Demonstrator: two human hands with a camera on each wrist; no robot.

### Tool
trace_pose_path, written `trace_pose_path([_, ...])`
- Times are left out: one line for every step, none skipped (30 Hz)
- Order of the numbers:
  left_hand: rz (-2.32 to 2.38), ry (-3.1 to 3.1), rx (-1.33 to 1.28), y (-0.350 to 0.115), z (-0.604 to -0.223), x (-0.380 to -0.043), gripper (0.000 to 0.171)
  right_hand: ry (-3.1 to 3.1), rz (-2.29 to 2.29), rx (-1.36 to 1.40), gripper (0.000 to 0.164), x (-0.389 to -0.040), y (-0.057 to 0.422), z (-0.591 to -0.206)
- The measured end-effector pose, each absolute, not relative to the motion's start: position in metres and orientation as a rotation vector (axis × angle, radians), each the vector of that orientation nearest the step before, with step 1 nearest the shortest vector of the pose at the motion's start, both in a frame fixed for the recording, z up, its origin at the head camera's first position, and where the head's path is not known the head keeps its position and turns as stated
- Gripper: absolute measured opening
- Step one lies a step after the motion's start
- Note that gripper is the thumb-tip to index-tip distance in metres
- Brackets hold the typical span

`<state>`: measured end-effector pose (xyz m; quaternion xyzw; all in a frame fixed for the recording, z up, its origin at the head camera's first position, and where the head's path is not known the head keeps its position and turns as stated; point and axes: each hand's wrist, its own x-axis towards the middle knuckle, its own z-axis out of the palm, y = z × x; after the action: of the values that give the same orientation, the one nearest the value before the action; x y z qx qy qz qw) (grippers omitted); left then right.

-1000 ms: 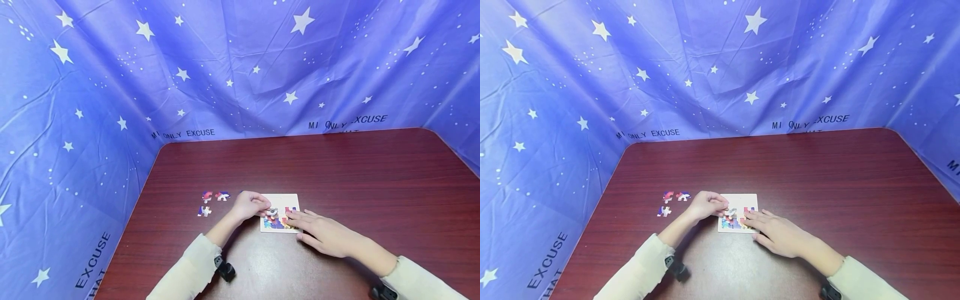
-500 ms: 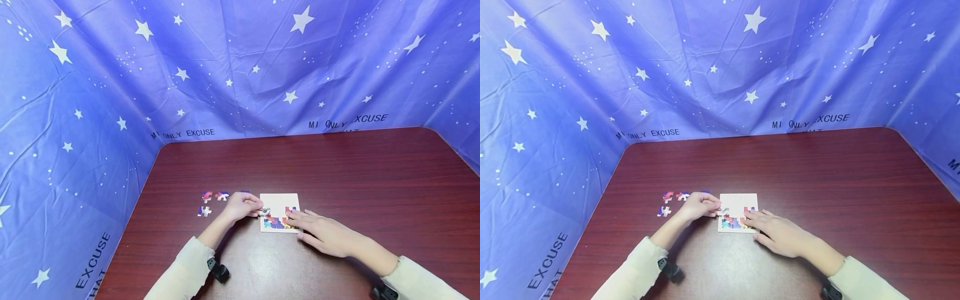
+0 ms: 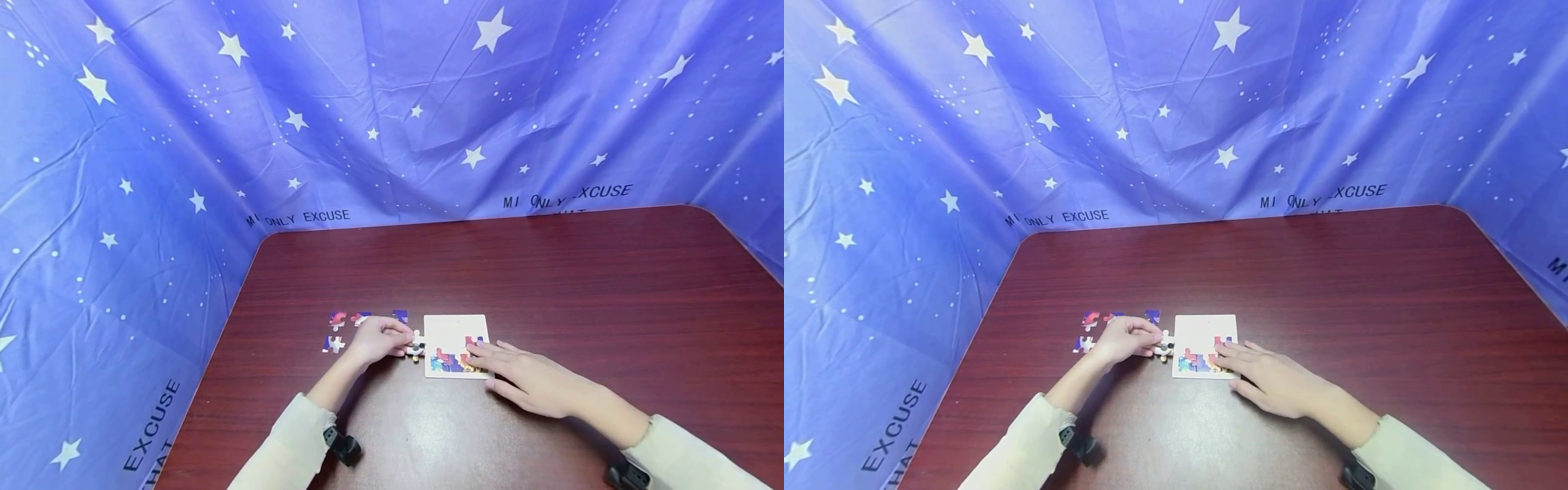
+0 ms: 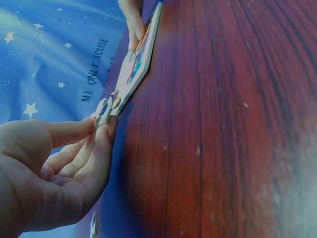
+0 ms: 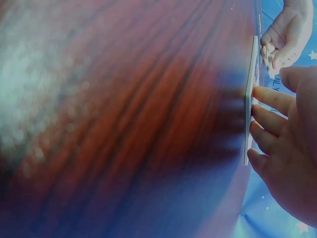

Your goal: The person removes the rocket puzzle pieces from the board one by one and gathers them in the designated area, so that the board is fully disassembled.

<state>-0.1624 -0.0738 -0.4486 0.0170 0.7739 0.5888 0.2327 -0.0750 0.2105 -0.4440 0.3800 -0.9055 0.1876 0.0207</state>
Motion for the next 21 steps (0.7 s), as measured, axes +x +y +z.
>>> trace_pose_path([1.610,2.144,0.056,-0.075,-0.449,-0.162,0.018,-2.809,0.579,1.177,0.041,-0.075,0.211,-0.444])
trace_pose_path([1.606,2.159,0.061,-0.077,-0.449,-0.162,0.018,-2.813,0.573,1.172,0.041,-0.075,0.211,-0.444])
trace_pose_path([1.600,2.175,0.065,-0.078,-0.449,-0.161,0.018,-2.814,0.570,1.169,0.041,-0.075,0.211,-0.444])
trace_pose_path([1.590,2.192,0.074,-0.080,-0.449,-0.160,0.017,-2.813,0.567,1.168,0.041,-0.075,0.211,-0.444])
trace_pose_path([1.582,2.207,0.082,-0.082,-0.449,-0.160,0.016,-2.814,0.565,1.165,0.041,-0.074,0.211,-0.445])
trace_pose_path([1.576,2.221,0.093,-0.084,-0.450,-0.159,0.016,-2.811,0.563,1.165,0.041,-0.075,0.211,-0.445])
trace_pose_path([1.572,2.231,0.100,-0.086,-0.449,-0.159,0.016,-2.807,0.564,1.168,0.041,-0.075,0.211,-0.445])
trace_pose_path([1.570,2.237,0.098,-0.088,-0.448,-0.158,0.017,-2.803,0.564,1.171,0.042,-0.075,0.211,-0.445])
trace_pose_path([1.567,2.242,0.101,-0.090,-0.448,-0.158,0.017,-2.795,0.566,1.179,0.042,-0.076,0.211,-0.445])
trace_pose_path([1.565,2.248,0.102,-0.092,-0.448,-0.158,0.017,-2.791,0.566,1.184,0.042,-0.076,0.211,-0.445])
trace_pose_path([1.564,2.253,0.099,-0.094,-0.447,-0.158,0.018,-2.789,0.566,1.187,0.042,-0.076,0.211,-0.445])
trace_pose_path([1.562,2.258,0.097,-0.096,-0.446,-0.157,0.018,-2.784,0.567,1.193,0.042,-0.076,0.211,-0.445])
trace_pose_path([1.560,2.261,0.091,-0.097,-0.446,-0.157,0.018,-2.782,0.566,1.196,0.042,-0.077,0.211,-0.445])
trace_pose_path([1.558,2.265,0.085,-0.099,-0.445,-0.157,0.019,-2.782,0.566,1.195,0.042,-0.077,0.211,-0.445])
trace_pose_path([1.557,2.266,0.083,-0.101,-0.445,-0.156,0.019,-2.782,0.567,1.194,0.042,-0.076,0.211,-0.445])
trace_pose_path([1.554,2.267,0.078,-0.103,-0.445,-0.156,0.019,-2.784,0.568,1.192,0.042,-0.076,0.212,-0.445])
trace_pose_path([1.551,2.267,0.076,-0.104,-0.445,-0.156,0.019,-2.786,0.567,1.189,0.042,-0.076,0.212,-0.445])
trace_pose_path([1.552,2.268,0.075,-0.106,-0.444,-0.156,0.019,-2.788,0.567,1.187,0.042,-0.076,0.212,-0.445])
trace_pose_path([1.554,2.268,0.072,-0.108,-0.444,-0.156,0.019,-2.789,0.566,1.184,0.042,-0.075,0.212,-0.445])
trace_pose_path([1.556,2.269,0.070,-0.110,-0.444,-0.156,0.020,-2.790,0.568,1.183,0.042,-0.075,0.212,-0.445])
trace_pose_path([1.553,2.271,0.069,-0.111,-0.443,-0.155,0.020,-2.789,0.570,1.185,0.042,-0.075,0.212,-0.444])
